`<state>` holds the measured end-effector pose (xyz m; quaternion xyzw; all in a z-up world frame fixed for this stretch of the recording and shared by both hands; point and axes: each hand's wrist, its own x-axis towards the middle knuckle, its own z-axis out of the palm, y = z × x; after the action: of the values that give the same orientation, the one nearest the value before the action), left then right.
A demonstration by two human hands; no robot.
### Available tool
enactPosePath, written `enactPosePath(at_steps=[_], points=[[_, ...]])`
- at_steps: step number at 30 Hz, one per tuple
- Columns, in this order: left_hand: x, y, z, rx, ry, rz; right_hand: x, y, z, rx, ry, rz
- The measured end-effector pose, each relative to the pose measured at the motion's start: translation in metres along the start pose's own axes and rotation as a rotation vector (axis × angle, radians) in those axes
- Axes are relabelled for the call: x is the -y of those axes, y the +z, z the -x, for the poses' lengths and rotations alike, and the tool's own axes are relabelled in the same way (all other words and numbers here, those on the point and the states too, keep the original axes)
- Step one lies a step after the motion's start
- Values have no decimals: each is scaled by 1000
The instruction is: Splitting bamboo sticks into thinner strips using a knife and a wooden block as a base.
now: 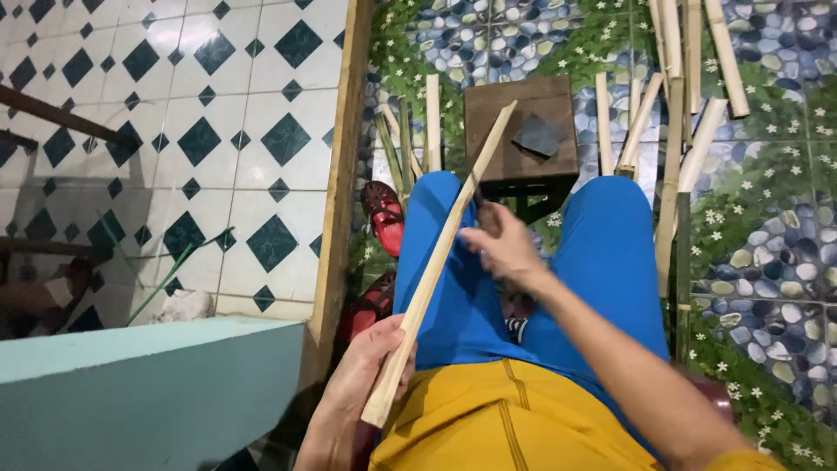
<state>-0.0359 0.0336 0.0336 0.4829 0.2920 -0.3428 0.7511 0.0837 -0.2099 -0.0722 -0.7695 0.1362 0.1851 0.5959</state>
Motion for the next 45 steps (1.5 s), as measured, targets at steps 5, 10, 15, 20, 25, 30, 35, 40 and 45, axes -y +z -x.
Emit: enactPosePath(at_steps=[5, 10, 15, 20, 25, 30, 35, 40, 45], points=[[-15, 18, -3, 1, -143, 4, 26, 31, 6, 15, 84, -515], [-15, 21, -68, 146, 11, -137, 13, 41, 3, -69, 119, -430], [1, -2, -177, 148, 51, -196, -33, 30, -5, -21, 61, -304], [-9, -18, -179, 221, 57, -61, -28, -45, 33, -1, -107, 251], [-11, -18, -167, 250, 50, 2, -15, -56, 39, 126, -87, 449], [-16, -21, -167, 278, 37, 3, -18, -58, 16, 66, -92, 448], [-20, -19, -159, 272, 39, -9, -19, -62, 7, 145, -100, 429], [-21, -20, -160, 279, 32, 10, -16, -66, -10, 119, -105, 360], [-21, -22, -158, 274, 21, 19, -4, -66, -18, 137, -58, 378]])
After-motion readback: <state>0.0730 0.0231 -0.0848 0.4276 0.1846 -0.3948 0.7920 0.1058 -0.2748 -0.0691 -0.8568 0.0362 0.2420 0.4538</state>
